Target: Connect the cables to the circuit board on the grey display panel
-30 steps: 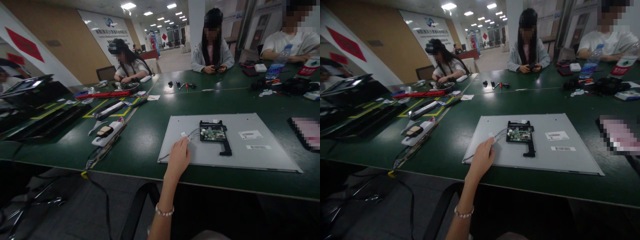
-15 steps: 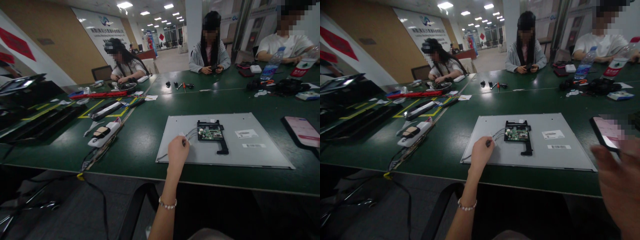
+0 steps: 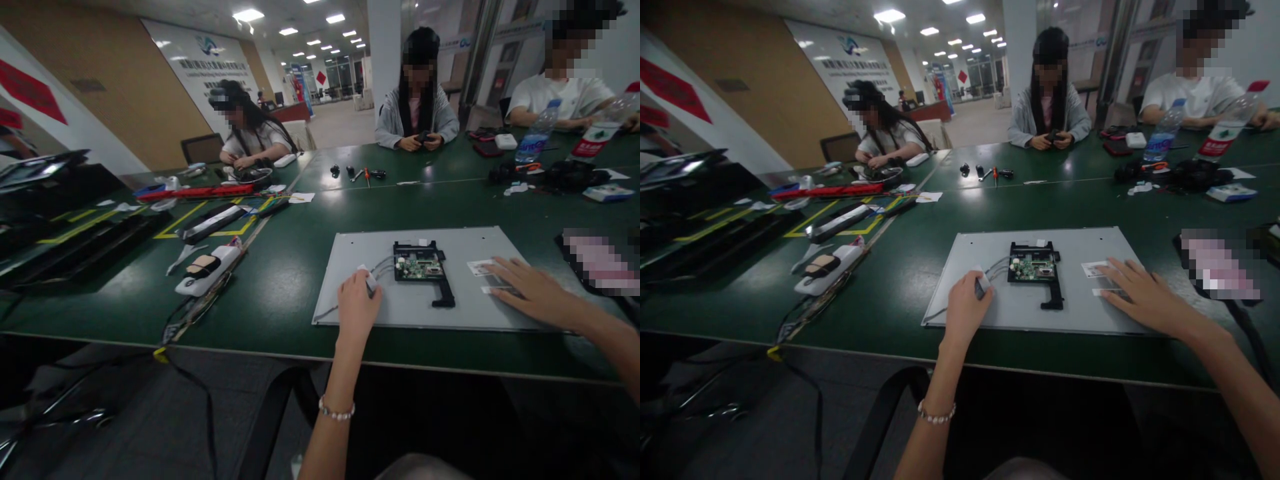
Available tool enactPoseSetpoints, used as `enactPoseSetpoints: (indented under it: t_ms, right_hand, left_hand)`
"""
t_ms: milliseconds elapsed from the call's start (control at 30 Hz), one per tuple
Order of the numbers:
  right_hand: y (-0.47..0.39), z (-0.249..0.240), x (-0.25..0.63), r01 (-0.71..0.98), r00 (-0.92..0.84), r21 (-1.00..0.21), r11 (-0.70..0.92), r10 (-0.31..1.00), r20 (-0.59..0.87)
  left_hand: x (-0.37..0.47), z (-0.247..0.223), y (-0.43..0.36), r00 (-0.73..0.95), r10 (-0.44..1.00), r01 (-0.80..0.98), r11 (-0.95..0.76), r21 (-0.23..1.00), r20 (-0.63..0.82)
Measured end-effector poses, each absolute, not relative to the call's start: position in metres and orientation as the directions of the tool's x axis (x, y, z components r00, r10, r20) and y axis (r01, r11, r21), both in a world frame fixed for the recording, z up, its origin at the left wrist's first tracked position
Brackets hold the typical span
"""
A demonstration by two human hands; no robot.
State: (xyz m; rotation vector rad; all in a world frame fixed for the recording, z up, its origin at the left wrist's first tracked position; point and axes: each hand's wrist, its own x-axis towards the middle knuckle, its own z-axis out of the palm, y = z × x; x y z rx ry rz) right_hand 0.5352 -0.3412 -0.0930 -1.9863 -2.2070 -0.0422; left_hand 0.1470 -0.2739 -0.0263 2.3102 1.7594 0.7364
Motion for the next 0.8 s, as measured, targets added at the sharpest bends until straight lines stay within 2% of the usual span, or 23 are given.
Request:
enactPoseSetpoints:
  t_ms: [100, 200, 400, 533, 800]
  right_hand:
    - [-0.350, -0.098, 0.536, 0.991, -0.104, -0.072, 0.113, 0.989, 0.109]
    - [-0.352, -0.099, 0.530, 0.994, -0.097, -0.034, 0.103, 0.986, 0.138]
    - [-0.350, -0.093, 0.512, 0.994, -0.112, 0.016, 0.111, 0.978, 0.178]
    - [-0.341, -0.089, 0.492, 0.987, -0.160, 0.023, 0.158, 0.967, 0.200]
    - [-0.304, -0.080, 0.439, 0.968, -0.233, -0.058, 0.246, 0.956, 0.177]
  left_hand:
    - [0.147, -0.028, -0.275, 0.184, 0.915, 0.836, -0.338, 0.432, 0.360]
    - [0.147, -0.028, -0.277, 0.173, 0.843, 0.770, -0.438, 0.464, 0.509]
    - [0.148, -0.022, -0.283, 0.114, 0.642, 0.717, -0.581, 0.384, 0.758]
    - [0.149, -0.020, -0.287, 0.150, 0.574, 0.694, -0.641, 0.328, 0.805]
    - [0.149, -0.023, -0.288, 0.216, 0.569, 0.653, -0.688, 0.316, 0.794]
